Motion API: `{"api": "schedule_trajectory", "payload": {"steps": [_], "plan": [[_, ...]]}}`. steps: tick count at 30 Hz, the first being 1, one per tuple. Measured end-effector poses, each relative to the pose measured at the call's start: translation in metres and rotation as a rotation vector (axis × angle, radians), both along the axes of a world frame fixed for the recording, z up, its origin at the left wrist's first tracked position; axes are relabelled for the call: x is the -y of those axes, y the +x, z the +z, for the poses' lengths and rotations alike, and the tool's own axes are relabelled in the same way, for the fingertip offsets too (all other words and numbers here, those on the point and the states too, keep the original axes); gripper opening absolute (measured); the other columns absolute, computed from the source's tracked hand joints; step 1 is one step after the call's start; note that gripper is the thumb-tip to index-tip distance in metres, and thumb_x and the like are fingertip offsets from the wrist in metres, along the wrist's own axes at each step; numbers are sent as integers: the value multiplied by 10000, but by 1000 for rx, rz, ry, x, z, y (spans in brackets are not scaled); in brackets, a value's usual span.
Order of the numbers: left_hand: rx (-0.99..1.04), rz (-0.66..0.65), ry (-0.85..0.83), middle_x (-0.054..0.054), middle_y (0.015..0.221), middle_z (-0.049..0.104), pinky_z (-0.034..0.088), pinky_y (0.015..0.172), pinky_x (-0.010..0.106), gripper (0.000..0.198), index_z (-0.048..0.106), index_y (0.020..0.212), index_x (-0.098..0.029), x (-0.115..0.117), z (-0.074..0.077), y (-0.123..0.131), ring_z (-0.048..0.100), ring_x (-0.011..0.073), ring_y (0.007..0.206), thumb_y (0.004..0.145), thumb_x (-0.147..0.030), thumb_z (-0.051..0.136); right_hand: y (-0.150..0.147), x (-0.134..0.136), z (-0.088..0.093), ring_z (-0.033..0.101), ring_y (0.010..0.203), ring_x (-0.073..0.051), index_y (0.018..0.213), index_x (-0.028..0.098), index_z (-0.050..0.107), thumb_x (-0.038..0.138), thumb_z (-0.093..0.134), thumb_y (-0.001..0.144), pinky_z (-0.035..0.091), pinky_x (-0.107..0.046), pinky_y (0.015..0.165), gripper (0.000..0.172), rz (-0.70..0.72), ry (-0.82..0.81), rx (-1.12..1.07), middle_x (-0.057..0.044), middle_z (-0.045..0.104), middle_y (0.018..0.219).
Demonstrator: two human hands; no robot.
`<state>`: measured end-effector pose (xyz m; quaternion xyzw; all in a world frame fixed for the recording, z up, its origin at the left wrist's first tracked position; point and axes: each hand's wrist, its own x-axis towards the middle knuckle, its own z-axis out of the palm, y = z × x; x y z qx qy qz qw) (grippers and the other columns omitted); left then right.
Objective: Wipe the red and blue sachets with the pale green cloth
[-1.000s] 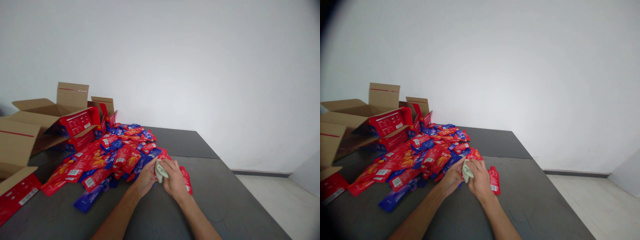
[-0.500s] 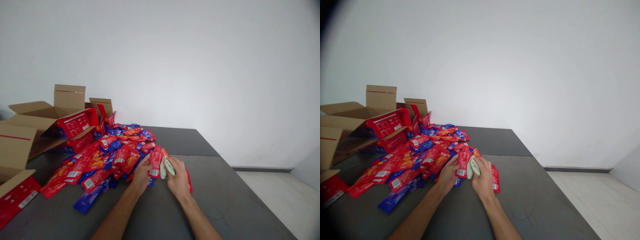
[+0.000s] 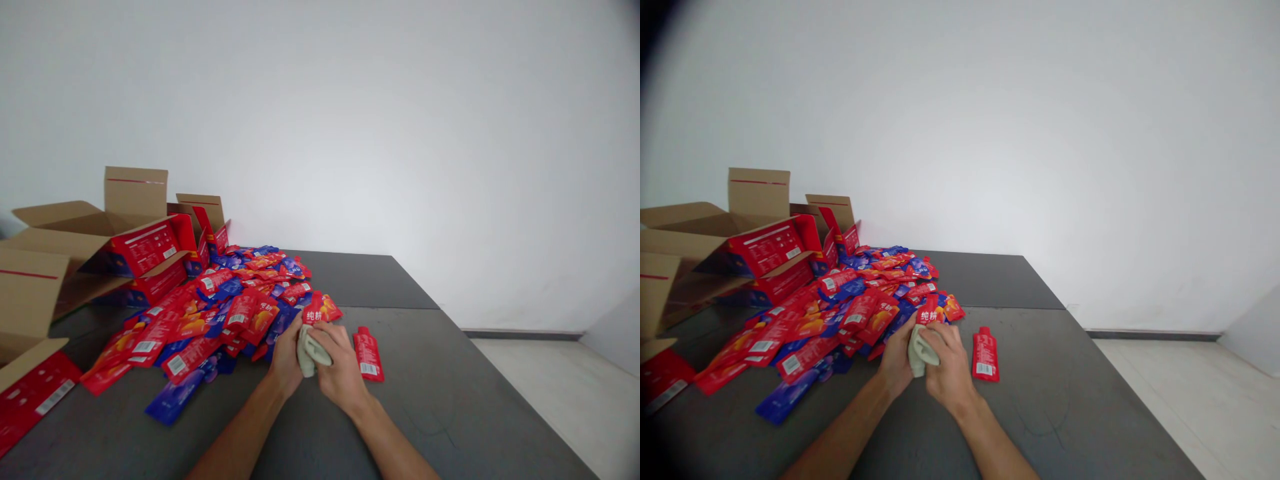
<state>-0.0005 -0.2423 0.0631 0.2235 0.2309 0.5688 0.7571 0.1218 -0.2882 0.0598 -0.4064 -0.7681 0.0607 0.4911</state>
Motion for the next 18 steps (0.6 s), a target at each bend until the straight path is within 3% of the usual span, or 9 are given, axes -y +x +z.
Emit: {"api": "schedule_trajectory", "payload": {"steps": [4, 9, 18], "plan": [[26, -163, 20, 81, 898, 735, 536, 874, 340, 261, 696, 941, -121, 7, 7, 2, 689, 248, 965, 877, -368, 643, 10, -5, -2, 538, 1139, -262, 1300, 298, 624, 23, 519, 796, 493, -447, 952, 584, -144, 57, 29, -78, 565, 1339], [-23, -200, 58, 86, 1015, 747, 537, 865, 323, 278, 704, 1087, -140, 13, 8, 11, 683, 240, 1016, 905, -322, 600, 30, -10, 7, 530, 1147, -268, 1311, 293, 611, 50, 496, 849, 461, -471, 974, 535, -321, 119, -19, -76, 592, 1303], [-42, -144, 42, 74, 787, 726, 537, 756, 309, 198, 667, 757, -123, 0, 10, -4, 698, 222, 804, 797, -315, 637, -2, 6, 11, 536, 1051, -254, 1288, 281, 627, -37, 524, 666, 483, -399, 894, 706, -39, -61, 218, -47, 628, 1275]]}}
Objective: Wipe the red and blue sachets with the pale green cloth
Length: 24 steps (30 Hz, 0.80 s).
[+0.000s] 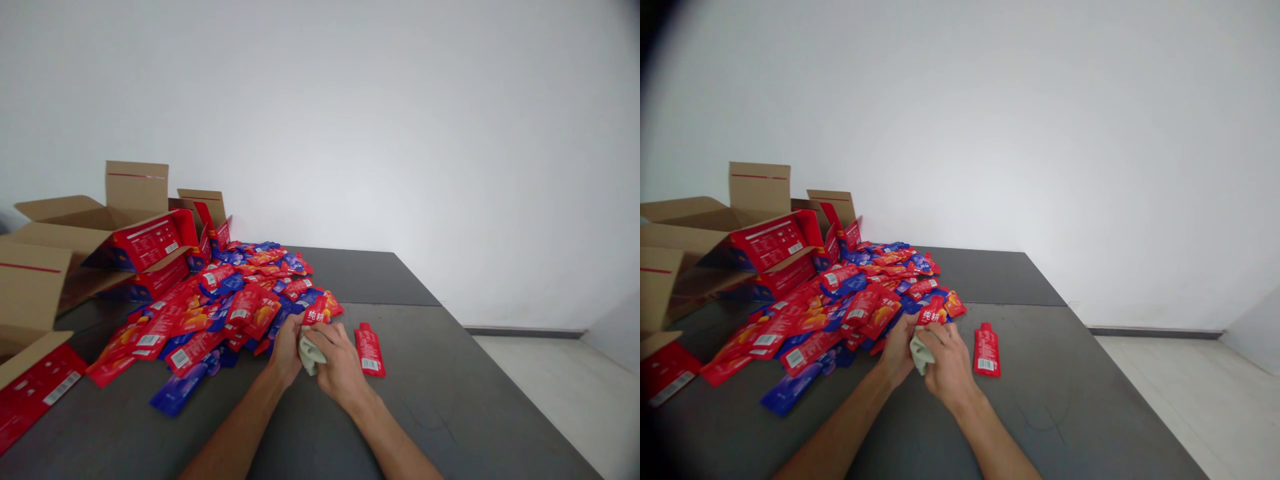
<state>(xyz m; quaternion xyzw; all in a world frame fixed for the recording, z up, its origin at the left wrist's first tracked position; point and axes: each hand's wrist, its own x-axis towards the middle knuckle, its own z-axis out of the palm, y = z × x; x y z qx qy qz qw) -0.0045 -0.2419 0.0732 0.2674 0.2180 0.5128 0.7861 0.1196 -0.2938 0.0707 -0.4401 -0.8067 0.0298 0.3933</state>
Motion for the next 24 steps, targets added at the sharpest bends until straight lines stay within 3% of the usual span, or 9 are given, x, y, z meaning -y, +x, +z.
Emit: {"api": "schedule_trajectory", "payload": {"steps": [3, 7, 11, 14, 17, 19, 24], "plan": [[-28, 56, 48, 59, 779, 721, 534, 770, 314, 211, 683, 796, -131, 0, 1, -1, 692, 217, 806, 786, -340, 651, -1, 0, 1, 537, 1064, -247, 1284, 276, 627, -31, 528, 693, 480, -389, 911, 674, 3, -4, -46, -48, 632, 1269], [-242, 300, 157, 64, 980, 751, 508, 903, 344, 284, 731, 993, -161, -3, 0, -4, 679, 237, 973, 762, -325, 706, 17, -10, 1, 555, 1095, -245, 1235, 265, 656, 33, 536, 794, 465, -399, 944, 513, -92, -8, -134, -56, 655, 1234], [-826, 531, 455, 79, 1338, 642, 359, 1129, 419, 442, 654, 1284, -211, -16, -6, -20, 529, 261, 1296, 852, -296, 611, 42, -23, -1, 586, 1086, -259, 1168, 246, 692, 139, 593, 813, 449, -415, 965, 384, -272, -84, -165, -62, 687, 1177], [-1329, 661, 673, 119, 1474, 515, 275, 1179, 492, 499, 576, 1383, -197, -27, -16, -30, 413, 295, 1390, 891, -266, 536, 57, -30, -3, 614, 1036, -257, 1119, 237, 716, 198, 597, 810, 453, -400, 948, 334, -401, -169, -136, -60, 706, 1135], [-1732, 683, 679, 155, 1532, 421, 307, 1132, 564, 508, 574, 1384, -194, -32, -27, -31, 345, 366, 1412, 885, -288, 556, 71, -33, -5, 626, 1029, -265, 1096, 235, 729, 233, 593, 805, 451, -386, 941, 321, -501, -228, -72, -66, 713, 1126], [-1895, 631, 680, 182, 1511, 441, 333, 1097, 582, 477, 605, 1346, -175, -32, -32, -29, 348, 389, 1401, 888, -298, 553, 79, -34, -7, 633, 1033, -275, 1097, 238, 734, 239, 596, 796, 451, -377, 931, 331, -569, -279, -33, -77, 715, 1125], [-2004, 579, 779, 197, 1411, 543, 311, 1093, 585, 386, 676, 1229, -155, -25, -31, -21, 355, 385, 1387, 913, -289, 501, 95, -38, -15, 675, 981, -270, 1056, 242, 756, 202, 610, 753, 471, -327, 857, 338, -607, -535, -96, -95, 748, 1016]]}}
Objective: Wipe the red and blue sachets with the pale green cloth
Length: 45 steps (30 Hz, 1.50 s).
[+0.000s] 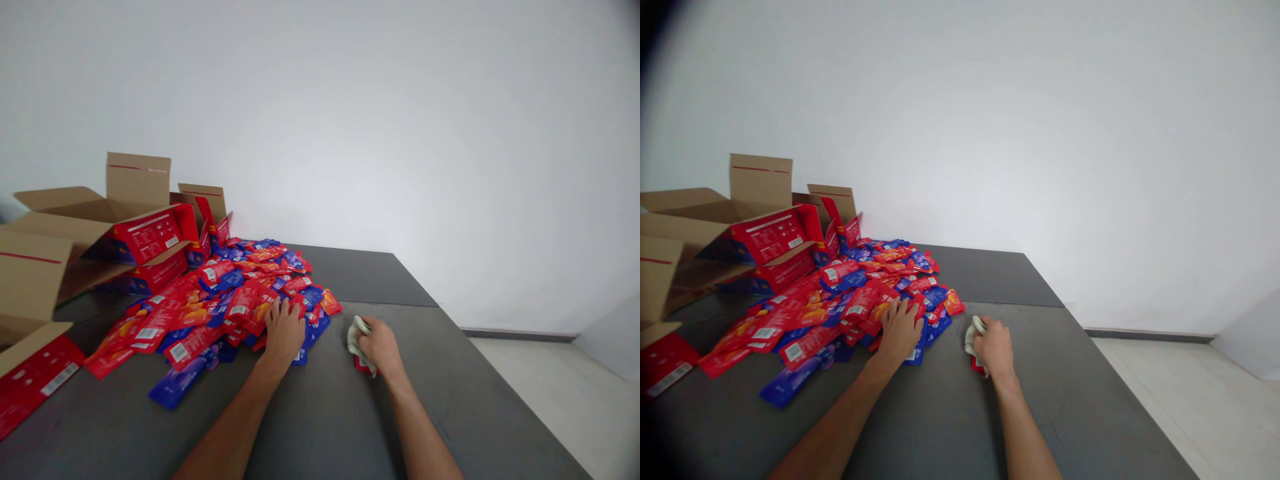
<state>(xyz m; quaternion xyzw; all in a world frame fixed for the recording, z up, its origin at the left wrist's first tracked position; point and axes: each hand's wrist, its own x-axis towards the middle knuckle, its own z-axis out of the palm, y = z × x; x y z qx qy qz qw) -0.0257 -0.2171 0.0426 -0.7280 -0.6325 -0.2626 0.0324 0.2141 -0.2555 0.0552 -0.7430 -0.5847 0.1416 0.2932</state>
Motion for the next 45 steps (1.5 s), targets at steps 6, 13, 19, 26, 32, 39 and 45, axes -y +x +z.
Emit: {"api": "schedule_trajectory", "payload": {"steps": [6, 13, 19, 26, 32, 39, 45], "plan": [[233, -295, 48, 150, 1326, 605, 345, 1080, 499, 328, 719, 1124, -197, 13, 9, 17, 433, 325, 1312, 885, -195, 495, -9, 0, -5, 700, 841, -217, 1017, 215, 754, 236, 623, 742, 496, -271, 729, 305, 63, -55, -192, -50, 761, 900], [636, -515, -244, 81, 758, 661, 414, 901, 400, 110, 676, 737, -255, 32, -11, 44, 604, 278, 854, 814, -230, 602, -22, 4, -3, 700, 688, -201, 1005, 157, 723, 322, 583, 765, 509, -248, 559, 323, 142, -39, -498, -42, 759, 818], [675, -426, -297, 130, 951, 667, 333, 1004, 448, 336, 654, 889, -232, 47, -17, 61, 562, 367, 1058, 600, -310, 806, -1, -3, -5, 700, 744, -208, 1078, 162, 705, 358, 611, 752, 527, -268, 628, 392, 31, 87, -531, -55, 762, 899], [929, -394, -439, 104, 947, 687, 418, 838, 362, 511, 687, 1029, -206, 46, -15, 64, 620, 297, 913, 531, -91, 709, -6, -3, 0, 699, 840, -229, 1128, 174, 709, 365, 635, 760, 539, -323, 761, 420, 25, 173, -502, -60, 760, 985], [1555, -551, -682, 30, 752, 706, 451, 657, 296, 267, 738, 932, -181, 32, 3, 48, 625, 195, 659, 671, -159, 686, -17, 1, 14, 636, 1100, -281, 1157, 176, 697, 366, 658, 798, 472, -440, 998, 408, 35, 466, -379, -118, 697, 1196], [2010, -567, -839, 72, 890, 732, 534, 800, 335, 225, 686, 944, -159, 24, 20, 39, 694, 223, 857, 785, -313, 728, -61, 23, 17, 602, 1055, -230, 1198, 283, 684, 83, 578, 781, 492, -395, 938, 474, 593, 591, -118, -57, 681, 1159], [2015, -546, -906, 68, 953, 743, 535, 800, 335, 286, 692, 1023, -162, 29, 14, 42, 692, 232, 923, 881, -404, 634, -69, 21, 7, 559, 1048, -239, 1223, 267, 674, 14, 521, 744, 488, -389, 908, 562, 439, 644, 21, -74, 646, 1194]]}}
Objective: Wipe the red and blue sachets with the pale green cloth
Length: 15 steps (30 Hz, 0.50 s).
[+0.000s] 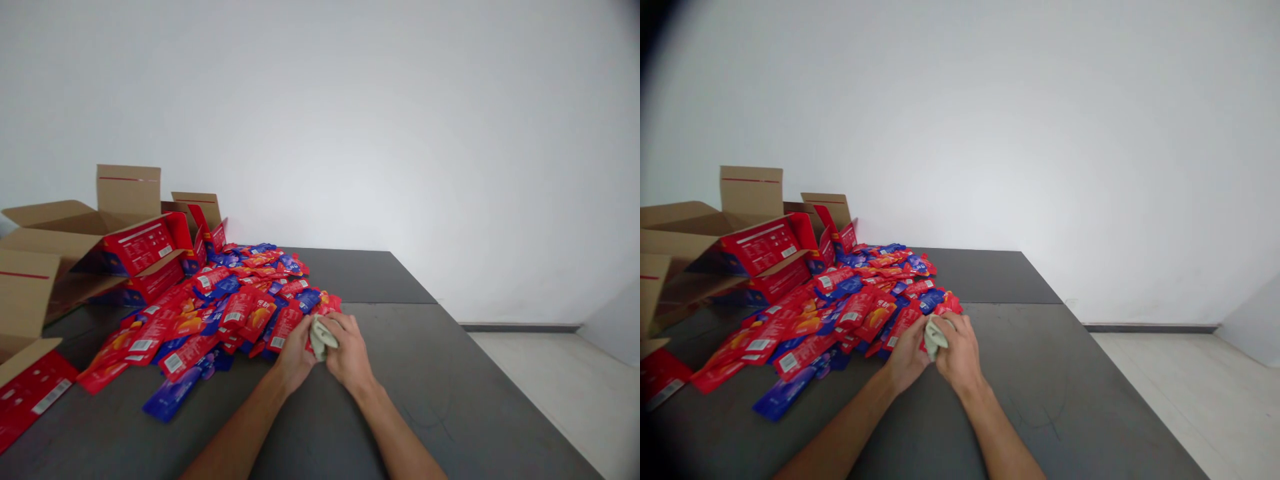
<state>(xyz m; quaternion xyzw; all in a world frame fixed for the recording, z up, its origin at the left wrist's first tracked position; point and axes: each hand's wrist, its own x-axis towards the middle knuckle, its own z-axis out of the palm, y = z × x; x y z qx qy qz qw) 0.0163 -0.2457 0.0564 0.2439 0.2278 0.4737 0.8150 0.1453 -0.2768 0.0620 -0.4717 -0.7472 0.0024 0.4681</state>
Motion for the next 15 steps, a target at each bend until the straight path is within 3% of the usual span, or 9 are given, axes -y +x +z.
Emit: {"api": "schedule_trajectory", "payload": {"steps": [3, 6, 10, 15], "plan": [[-37, -75, 14, 92, 1095, 733, 535, 801, 357, 395, 663, 1196, -182, 8, 0, 5, 680, 249, 992, 905, -441, 598, 15, -5, 2, 544, 1083, -253, 1237, 250, 667, 47, 501, 797, 477, -428, 942, 512, -143, 41, -83, -89, 628, 1229], [-41, -88, 52, 95, 1125, 727, 530, 821, 365, 403, 659, 1221, -203, 14, 4, 10, 669, 258, 1033, 909, -450, 595, 25, -7, 5, 548, 1090, -263, 1252, 253, 659, 105, 511, 838, 477, -450, 954, 464, -203, 33, -130, -87, 631, 1227], [-1, -33, 68, 71, 1083, 731, 525, 840, 330, 347, 674, 1172, -201, 12, 9, 8, 668, 226, 1016, 907, -416, 614, 19, -4, 6, 558, 1106, -250, 1245, 280, 653, 102, 510, 853, 478, -429, 958, 453, -75, 34, -94, -66, 640, 1240], [56, 64, 44, 58, 858, 721, 524, 766, 300, 239, 676, 861, -149, -1, 8, -4, 680, 195, 820, 840, -387, 691, -5, 5, 7, 586, 1050, -229, 1212, 268, 663, 26, 519, 753, 476, -393, 927, 539, 183, -45, 42, -56, 660, 1201]]}}
